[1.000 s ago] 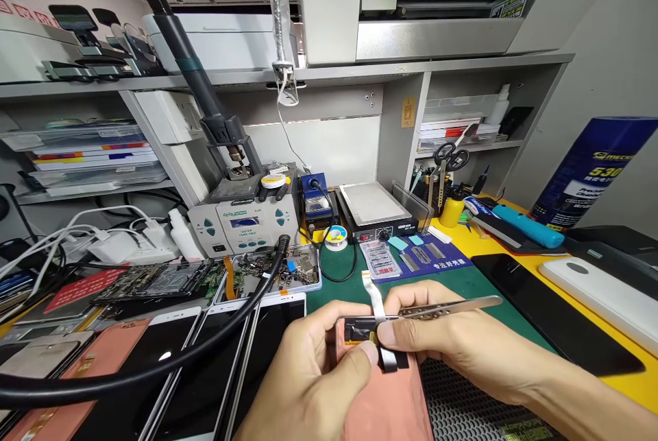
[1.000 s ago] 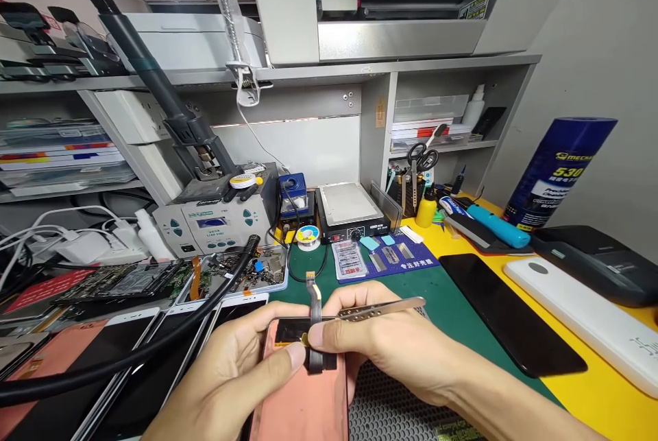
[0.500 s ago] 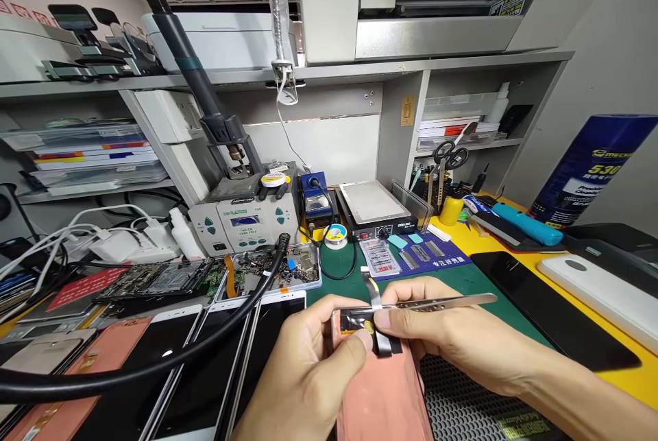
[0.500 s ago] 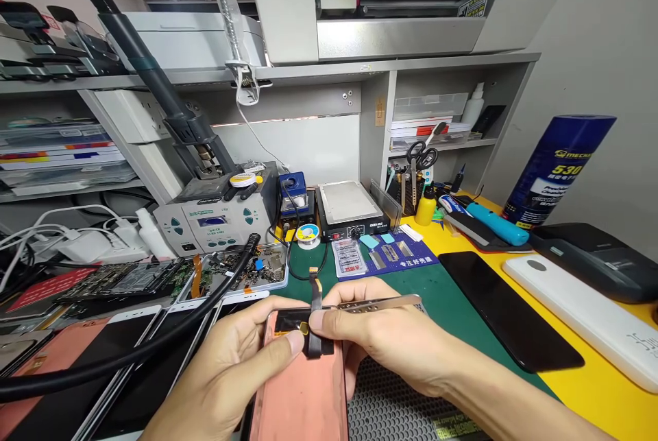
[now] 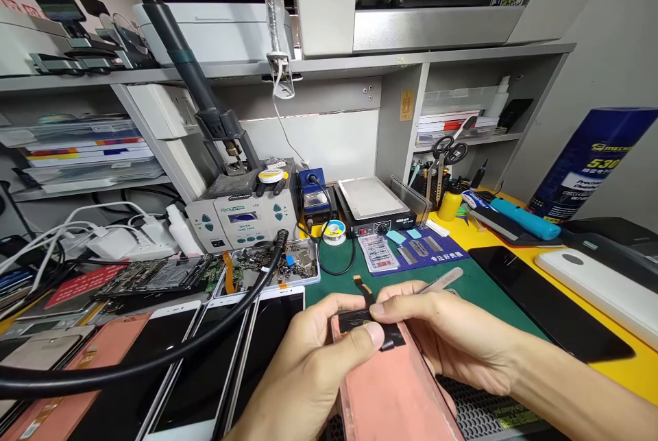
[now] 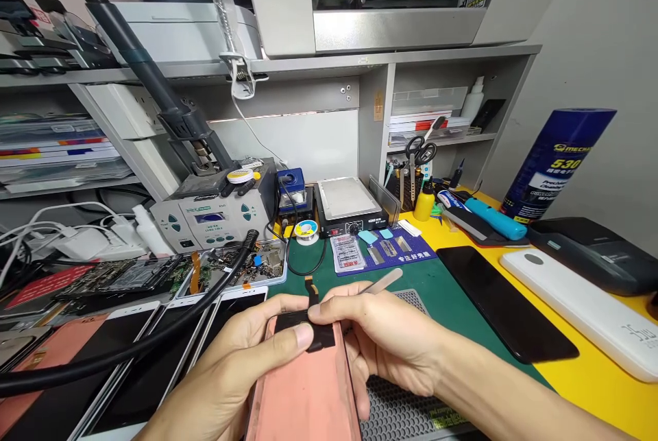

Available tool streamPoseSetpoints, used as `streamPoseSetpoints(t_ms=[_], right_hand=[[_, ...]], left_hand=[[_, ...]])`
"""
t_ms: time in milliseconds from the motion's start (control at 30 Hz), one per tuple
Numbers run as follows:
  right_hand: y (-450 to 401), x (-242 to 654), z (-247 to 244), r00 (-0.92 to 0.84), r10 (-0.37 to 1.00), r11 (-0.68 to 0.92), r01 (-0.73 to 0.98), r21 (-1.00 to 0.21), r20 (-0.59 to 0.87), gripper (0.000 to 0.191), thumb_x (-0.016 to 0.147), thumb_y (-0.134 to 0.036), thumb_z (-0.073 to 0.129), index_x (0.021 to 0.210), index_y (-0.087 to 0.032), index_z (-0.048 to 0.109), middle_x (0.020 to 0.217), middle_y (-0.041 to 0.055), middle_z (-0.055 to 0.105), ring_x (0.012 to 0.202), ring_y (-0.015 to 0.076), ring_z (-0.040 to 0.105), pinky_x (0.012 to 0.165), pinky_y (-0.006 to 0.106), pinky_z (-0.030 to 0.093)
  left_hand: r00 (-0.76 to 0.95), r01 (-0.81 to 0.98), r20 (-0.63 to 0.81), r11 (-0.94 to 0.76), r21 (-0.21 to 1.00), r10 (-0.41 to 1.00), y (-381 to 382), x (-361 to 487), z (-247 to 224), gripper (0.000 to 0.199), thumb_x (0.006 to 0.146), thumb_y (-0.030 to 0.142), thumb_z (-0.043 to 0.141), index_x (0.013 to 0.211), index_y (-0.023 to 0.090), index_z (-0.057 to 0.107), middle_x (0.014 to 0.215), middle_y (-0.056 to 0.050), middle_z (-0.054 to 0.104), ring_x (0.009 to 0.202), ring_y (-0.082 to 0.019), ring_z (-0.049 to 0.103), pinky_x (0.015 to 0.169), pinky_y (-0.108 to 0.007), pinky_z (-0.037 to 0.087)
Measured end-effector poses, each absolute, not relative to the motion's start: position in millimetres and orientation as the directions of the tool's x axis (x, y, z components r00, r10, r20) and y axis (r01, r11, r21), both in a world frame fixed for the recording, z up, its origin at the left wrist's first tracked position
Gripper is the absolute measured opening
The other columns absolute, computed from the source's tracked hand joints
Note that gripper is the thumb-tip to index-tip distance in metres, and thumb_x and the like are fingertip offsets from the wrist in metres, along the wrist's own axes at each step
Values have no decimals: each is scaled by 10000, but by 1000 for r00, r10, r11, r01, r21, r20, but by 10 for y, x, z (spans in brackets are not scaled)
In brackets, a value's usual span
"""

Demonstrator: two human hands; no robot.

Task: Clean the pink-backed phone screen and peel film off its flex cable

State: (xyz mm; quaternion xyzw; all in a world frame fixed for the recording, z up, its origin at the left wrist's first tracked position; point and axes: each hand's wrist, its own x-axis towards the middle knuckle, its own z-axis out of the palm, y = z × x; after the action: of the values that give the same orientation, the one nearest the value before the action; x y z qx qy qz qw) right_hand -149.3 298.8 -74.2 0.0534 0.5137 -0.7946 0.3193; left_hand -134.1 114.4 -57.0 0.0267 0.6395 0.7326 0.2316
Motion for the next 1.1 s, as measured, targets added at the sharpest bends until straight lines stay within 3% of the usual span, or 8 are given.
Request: streamPoseSetpoints(t_ms=[167,267,400,533,667,867,1000,1100], right_hand=[[2981,-1491,-777,-769,-466,-276,596,-754,-437,163,833,-260,673,712,-174,606,652,-15,590,589,97,609,565,172,500],[2963,-1478,-765,-786,-435,-260,577,-774,-439,156,810,-262,693,709,-172,614,644,-15,598,575,98,593,552,174,487],[2933,-1434,-703,-849,-351,-220,484,-847,-394,217,754,-281,774,672,-162,612,609,-26,585,521,82,523,495,170,437],[2922,-1398,-653,-896,-266,-172,406,-897,-355,255,692,-328,858,702,-164,663,639,-30,617,551,74,522,485,155,404],[2937,-1390,-636,-919,-210,-151,368,-918,-334,295,657,-384,889,723,-173,694,660,-43,619,566,74,538,473,154,396],[2971,-1374,-608,-926,-261,-177,324,-929,-273,356,734,-494,811,679,-180,653,609,-47,577,546,84,532,504,183,438],[2974,-1384,-593,-930,-303,-144,262,-954,-210,280,807,-405,754,702,-174,636,622,-37,583,541,89,545,506,191,447],[2977,-1394,-579,-923,-333,-91,233,-968,-191,248,802,-372,747,739,-165,627,635,-28,601,510,103,557,518,239,488]], left_hand=[[-843,-398,-311,-122,909,439,1145,-1342,-559,327,805,302,689,1101,164,668,1038,-103,690,1016,-302,636,860,-386,472],[-862,-400,-322,-135,906,392,1137,-1338,-575,312,796,313,705,1079,184,673,959,-71,685,971,-269,634,827,-354,478],[-858,-294,-217,-98,951,465,1131,-1343,-604,313,806,344,727,1081,204,675,897,-36,658,883,-214,608,832,-340,473],[-865,-149,-91,-79,986,494,1122,-1384,-617,327,829,293,719,1144,229,661,972,-24,674,943,-199,588,871,-313,468],[-827,-101,-43,-73,992,561,1104,-1422,-598,295,852,269,695,1136,196,663,1092,-55,686,1036,-237,596,953,-357,469],[-806,-93,17,-155,983,592,1078,-1446,-602,304,873,261,677,1155,149,644,1104,-93,700,1050,-251,633,960,-384,495],[-820,-59,39,-151,987,571,1061,-1462,-651,316,870,253,684,1173,169,648,1131,-85,693,1106,-255,617,1019,-389,453],[-824,-35,45,-130,991,565,1051,-1476,-656,309,872,281,679,1164,183,655,1127,-89,695,1087,-276,625,955,-393,491]])
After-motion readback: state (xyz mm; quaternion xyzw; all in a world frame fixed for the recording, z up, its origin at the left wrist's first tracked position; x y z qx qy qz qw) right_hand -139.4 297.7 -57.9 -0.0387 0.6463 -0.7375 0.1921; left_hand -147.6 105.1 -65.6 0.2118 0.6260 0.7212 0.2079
